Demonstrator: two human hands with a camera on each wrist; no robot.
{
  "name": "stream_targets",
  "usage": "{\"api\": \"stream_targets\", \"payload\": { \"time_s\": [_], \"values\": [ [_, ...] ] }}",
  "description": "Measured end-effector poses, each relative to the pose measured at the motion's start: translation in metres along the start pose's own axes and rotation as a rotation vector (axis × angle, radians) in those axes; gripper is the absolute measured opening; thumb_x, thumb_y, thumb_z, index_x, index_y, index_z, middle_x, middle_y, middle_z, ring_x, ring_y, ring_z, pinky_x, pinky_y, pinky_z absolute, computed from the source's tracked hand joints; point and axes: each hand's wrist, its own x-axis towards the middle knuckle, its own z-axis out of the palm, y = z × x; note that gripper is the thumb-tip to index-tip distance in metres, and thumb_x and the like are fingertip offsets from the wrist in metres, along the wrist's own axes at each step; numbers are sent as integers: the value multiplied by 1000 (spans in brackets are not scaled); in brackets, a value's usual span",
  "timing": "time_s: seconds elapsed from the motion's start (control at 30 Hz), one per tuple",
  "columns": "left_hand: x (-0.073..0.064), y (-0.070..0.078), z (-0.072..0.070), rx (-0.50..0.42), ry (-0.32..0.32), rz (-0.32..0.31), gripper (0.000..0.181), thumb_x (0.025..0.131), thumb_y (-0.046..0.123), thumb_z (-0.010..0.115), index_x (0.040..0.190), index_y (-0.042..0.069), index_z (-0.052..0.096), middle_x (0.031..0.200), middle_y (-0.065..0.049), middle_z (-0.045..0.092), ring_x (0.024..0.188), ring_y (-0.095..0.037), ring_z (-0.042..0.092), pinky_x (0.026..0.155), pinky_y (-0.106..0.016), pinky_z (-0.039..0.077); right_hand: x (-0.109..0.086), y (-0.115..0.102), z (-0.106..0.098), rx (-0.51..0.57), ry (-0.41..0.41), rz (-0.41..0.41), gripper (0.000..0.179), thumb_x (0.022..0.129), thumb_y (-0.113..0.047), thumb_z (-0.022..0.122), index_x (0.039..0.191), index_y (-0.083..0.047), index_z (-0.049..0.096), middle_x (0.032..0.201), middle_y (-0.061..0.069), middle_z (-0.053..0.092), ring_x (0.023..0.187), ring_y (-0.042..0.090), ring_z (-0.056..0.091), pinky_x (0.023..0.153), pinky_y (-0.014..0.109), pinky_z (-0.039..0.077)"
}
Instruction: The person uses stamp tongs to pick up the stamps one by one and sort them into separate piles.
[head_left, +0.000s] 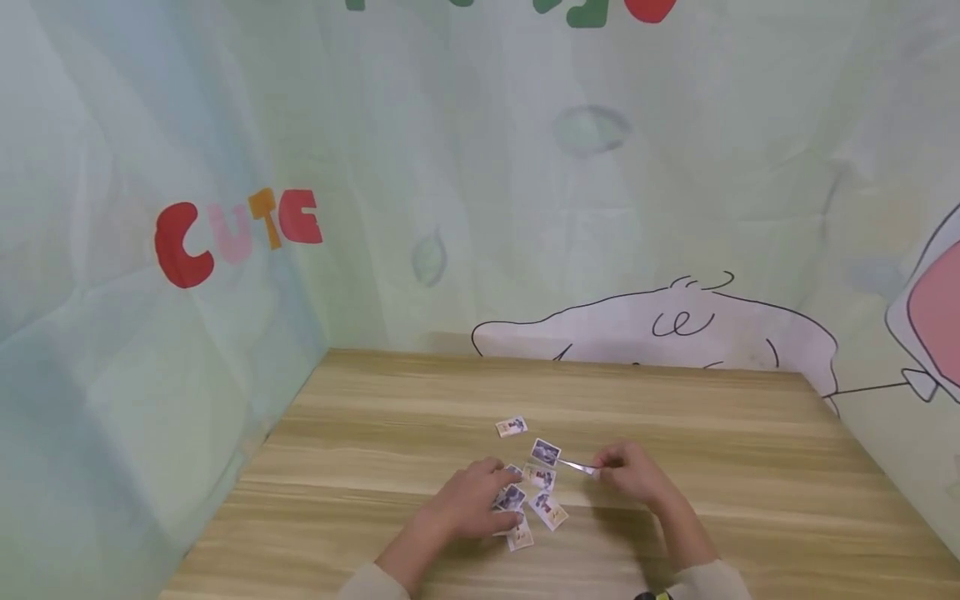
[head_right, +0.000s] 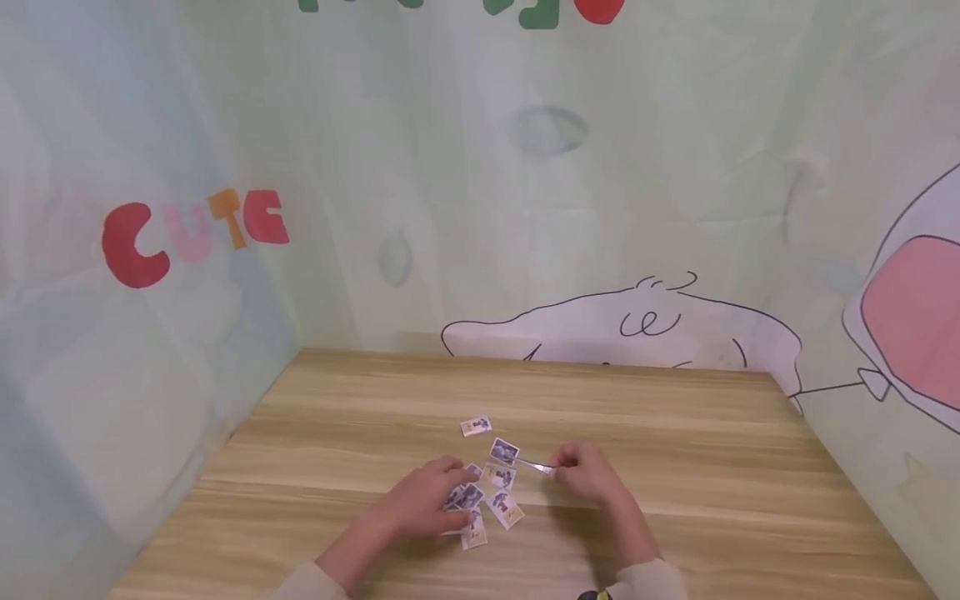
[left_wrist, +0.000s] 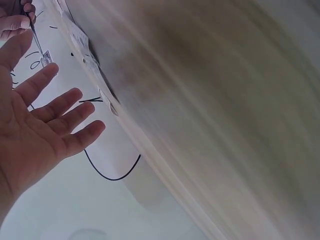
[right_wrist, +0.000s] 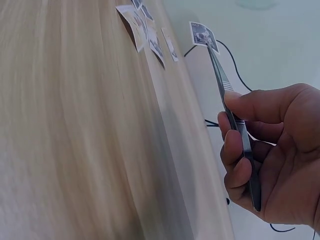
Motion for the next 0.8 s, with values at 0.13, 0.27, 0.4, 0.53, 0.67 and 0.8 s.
{"api": "stream_targets", "payload": {
  "time_s": [0.13, 0.27, 0.4, 0.53, 0.67, 0.8],
  "values": [
    [3, 3, 2, -14, -14, -1, 53, 79, 41, 65, 125, 13, 58, 123, -13, 52, 108, -28, 51, 86, -46, 45, -5, 1, -5, 7, 11, 19, 4, 75, 2, 64, 79, 2, 65, 77, 4, 58, 73, 19, 49, 64, 33, 44],
    [6, 6, 5, -24, -35, -17, 53, 78, 39, 67, 124, 15, 58, 123, -11, 52, 108, -27, 50, 86, -46, 45, -11, 4, -9, 5, 18, 33, 4, 75, 3, 63, 78, 3, 65, 74, 3, 58, 69, 18, 49, 61, 31, 43],
    [9, 9, 6, -9, -40, -21, 53, 78, 38, 68, 125, 16, 58, 122, -10, 52, 107, -26, 50, 85, -44, 45, -16, 8, -12, 0, 43, 67, 4, 75, 3, 64, 79, 3, 65, 74, 4, 59, 70, 18, 50, 63, 32, 43],
    [13, 10, 7, 1, -51, -37, 54, 77, 38, 67, 125, 16, 58, 124, -11, 51, 110, -27, 49, 86, -46, 45, -21, 11, -16, -17, 70, 105, 5, 76, 2, 64, 80, 2, 66, 76, 4, 61, 72, 18, 52, 68, 33, 44],
    [16, 12, 8, -3, -73, -60, 58, 76, 39, 67, 128, 16, 56, 130, -14, 47, 115, -30, 46, 89, -50, 42, -24, 13, -20, -19, 81, 143, 7, 76, 3, 63, 83, 3, 66, 78, 5, 61, 73, 18, 52, 68, 32, 44],
    [18, 13, 8, 11, -87, -76, 61, 75, 40, 68, 130, 16, 54, 134, -16, 43, 120, -32, 42, 92, -52, 40, -27, 16, -24, 2, 83, 148, 9, 76, 3, 63, 84, 5, 65, 79, 6, 61, 72, 18, 50, 66, 32, 43]
  ]
}}
